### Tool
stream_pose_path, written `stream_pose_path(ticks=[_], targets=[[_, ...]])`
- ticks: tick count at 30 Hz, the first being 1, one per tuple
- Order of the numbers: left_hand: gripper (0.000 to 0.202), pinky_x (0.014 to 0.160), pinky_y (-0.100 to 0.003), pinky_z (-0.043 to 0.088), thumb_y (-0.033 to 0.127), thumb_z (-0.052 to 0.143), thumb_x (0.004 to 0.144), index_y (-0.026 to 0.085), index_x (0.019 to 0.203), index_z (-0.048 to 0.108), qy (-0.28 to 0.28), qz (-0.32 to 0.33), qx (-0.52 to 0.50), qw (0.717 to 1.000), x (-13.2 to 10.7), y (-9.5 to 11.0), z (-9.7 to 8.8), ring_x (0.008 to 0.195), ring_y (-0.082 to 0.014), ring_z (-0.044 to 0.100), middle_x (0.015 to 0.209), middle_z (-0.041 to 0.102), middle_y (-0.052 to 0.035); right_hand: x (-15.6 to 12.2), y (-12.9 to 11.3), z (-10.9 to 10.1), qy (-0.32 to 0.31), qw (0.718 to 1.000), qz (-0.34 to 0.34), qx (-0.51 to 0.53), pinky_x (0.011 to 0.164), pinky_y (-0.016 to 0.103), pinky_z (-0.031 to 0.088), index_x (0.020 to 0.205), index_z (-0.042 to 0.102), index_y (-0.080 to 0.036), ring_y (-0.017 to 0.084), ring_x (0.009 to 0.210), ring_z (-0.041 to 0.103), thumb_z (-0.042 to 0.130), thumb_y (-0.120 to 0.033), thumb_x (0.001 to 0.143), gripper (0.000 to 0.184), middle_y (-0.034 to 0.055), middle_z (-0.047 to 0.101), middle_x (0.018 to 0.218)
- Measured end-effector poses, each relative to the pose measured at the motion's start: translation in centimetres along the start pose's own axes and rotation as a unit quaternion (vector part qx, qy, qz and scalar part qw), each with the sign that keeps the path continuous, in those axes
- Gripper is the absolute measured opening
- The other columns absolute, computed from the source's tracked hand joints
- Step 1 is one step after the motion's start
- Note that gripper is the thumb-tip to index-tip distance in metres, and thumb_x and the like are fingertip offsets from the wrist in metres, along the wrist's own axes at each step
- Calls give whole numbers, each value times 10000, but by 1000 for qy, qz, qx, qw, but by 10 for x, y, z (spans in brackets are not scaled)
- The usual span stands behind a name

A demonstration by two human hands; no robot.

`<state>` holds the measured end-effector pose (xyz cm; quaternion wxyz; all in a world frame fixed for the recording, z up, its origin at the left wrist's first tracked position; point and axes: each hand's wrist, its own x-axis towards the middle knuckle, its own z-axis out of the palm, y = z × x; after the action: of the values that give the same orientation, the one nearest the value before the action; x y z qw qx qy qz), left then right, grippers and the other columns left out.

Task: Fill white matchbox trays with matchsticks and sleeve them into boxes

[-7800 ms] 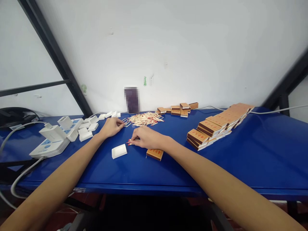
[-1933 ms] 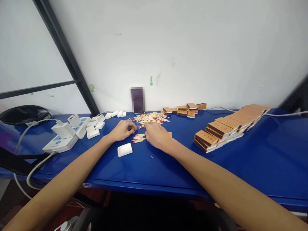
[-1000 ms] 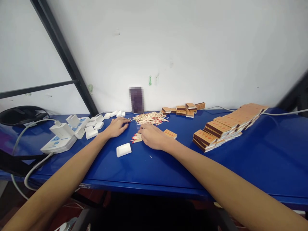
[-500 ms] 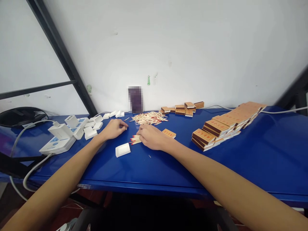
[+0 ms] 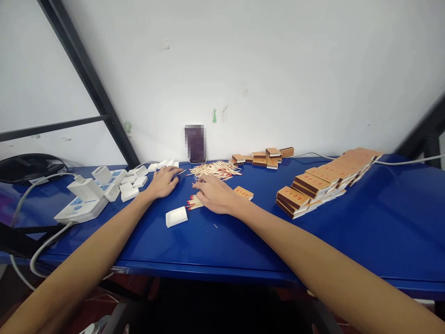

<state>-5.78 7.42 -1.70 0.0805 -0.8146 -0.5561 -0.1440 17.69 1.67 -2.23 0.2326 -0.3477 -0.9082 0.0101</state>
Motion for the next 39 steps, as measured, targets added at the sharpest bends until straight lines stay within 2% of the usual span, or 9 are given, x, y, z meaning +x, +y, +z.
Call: stream_pose_path(ticks=[3,7,13,16,21,28,30,34,39], targets=[[438,1027,-554,360,276,335,938,204,1298,574,-39,19,7,999,2,-3,1,1283,-309,439,1382,525,-106,2,0,1,-22,1000,5,-15,985,435,380,1239,641,-138,262,1105,501,388,-259,955,399,146,598,1136],[407,1020,-506,386,267,355,928,180,1232,611,-39,49,5,998,4,0,2,1238,-281,497,1327,579,-103,3,0,3,-33,999,6,-33,1002,451,361,1200,668,-123,277,1122,493,382,-323,974,416,152,620,1132],[480,1048,-478,387,302,346,945,226,1406,458,-45,80,-24,995,6,-1,4,1278,-267,470,1395,524,-86,3,3,-2,-38,998,-7,-39,994,458,367,1117,702,-105,294,1135,505,395,-334,971,410,161,641,1179],[469,1065,-456,381,235,340,923,226,1354,522,-63,100,-12,993,6,-3,4,1276,-246,479,1386,529,-74,0,6,-9,-47,998,-35,-25,980,458,381,1111,702,-117,290,1116,529,414,-314,960,381,150,658,1173],[470,1091,-404,369,181,368,876,137,1296,575,-71,111,12,991,4,-3,-3,1271,-241,499,1367,558,-101,-7,7,-18,-53,996,-66,6,963,456,399,1011,724,-156,263,1036,578,477,-243,917,278,112,709,1052],[397,953,-362,478,203,436,822,132,1105,705,-66,113,4,991,-6,7,-23,1056,-268,638,1158,690,-112,-10,4,-17,-34,998,-25,55,874,380,437,956,702,-188,227,964,592,490,-229,901,223,76,701,986],[374,922,-343,490,214,469,800,149,1064,726,-66,119,-11,991,-9,11,-26,1012,-261,653,1110,711,-94,-11,2,-18,-33,998,5,57,854,371,439,1011,668,-192,231,976,588,525,-284,891,207,85,680,1035],[336,909,-330,486,210,500,780,181,1010,744,-60,149,-79,984,-15,23,-27,975,-239,660,1069,726,-56,-13,-1,-18,-51,996,16,66,838,370,441,1104,605,-202,250,1008,580,615,-399,836,333,93,657,1092],[306,851,-285,492,154,506,751,190,922,757,-59,179,-191,963,-20,41,-26,907,-193,663,982,739,-24,-12,2,-7,-26,997,0,75,859,365,439,1058,647,-206,238,1010,597,613,-343,847,254,73,677,1073]])
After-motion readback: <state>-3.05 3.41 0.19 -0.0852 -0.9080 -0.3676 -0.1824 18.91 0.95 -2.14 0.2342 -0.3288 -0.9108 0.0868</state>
